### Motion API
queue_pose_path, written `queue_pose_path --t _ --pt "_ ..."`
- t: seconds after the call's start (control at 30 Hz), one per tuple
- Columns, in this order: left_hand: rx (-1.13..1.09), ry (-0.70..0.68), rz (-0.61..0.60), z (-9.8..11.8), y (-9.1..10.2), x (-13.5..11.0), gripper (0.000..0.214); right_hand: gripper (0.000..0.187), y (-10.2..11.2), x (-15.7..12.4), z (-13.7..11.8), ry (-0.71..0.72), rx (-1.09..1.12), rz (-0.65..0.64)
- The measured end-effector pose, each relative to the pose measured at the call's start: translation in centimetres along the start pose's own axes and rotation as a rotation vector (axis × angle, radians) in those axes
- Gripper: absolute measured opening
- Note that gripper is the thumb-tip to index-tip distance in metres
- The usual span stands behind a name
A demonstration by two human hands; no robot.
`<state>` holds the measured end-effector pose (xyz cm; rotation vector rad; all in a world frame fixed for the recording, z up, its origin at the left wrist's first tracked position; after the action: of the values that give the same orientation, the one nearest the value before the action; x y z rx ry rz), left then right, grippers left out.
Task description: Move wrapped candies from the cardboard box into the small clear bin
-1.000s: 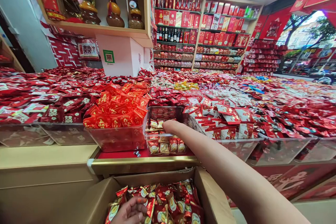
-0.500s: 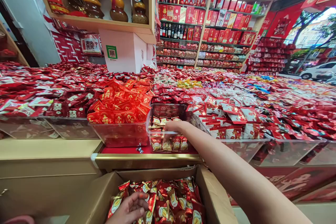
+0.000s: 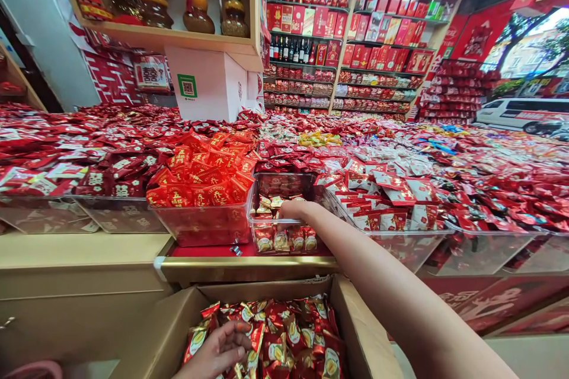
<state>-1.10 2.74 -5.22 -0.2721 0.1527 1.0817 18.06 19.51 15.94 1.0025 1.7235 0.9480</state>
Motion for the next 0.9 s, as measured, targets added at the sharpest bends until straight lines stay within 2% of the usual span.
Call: queue_pose_path --t 0.1,0.23,0.47,0.9 --pt "0.012 0.015 -0.012 0.03 0.06 0.07 0.031 0.017 -0.94 0.14 -0.02 0.028 -0.002 -0.179" --pt "0.024 0.024 -0.028 0.14 0.08 0.07 0.031 0.027 -1.29 0.1 -0.11 0.039 -0.039 -0.266" --pt "0.023 0.028 -0.032 -0.09 0.03 0.04 0.03 0.032 -0.54 0.44 -0.39 0.138 -0.125 -0.137" --pt "0.02 0.044 -0.046 -0.35 0.03 0.28 0.03 0.033 -1.25 0.7 -0.3 0.148 -0.133 -0.229"
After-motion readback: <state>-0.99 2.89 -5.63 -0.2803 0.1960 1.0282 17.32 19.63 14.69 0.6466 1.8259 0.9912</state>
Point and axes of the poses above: each hand's wrist, its own x-axis towards the middle knuckle, its own y-axis out of the back of the hand, z = x × y, the point moved 5 cm from there along x, towards the middle knuckle, and after that the axes turned 6 degrees about x, right-handed, at the moved point
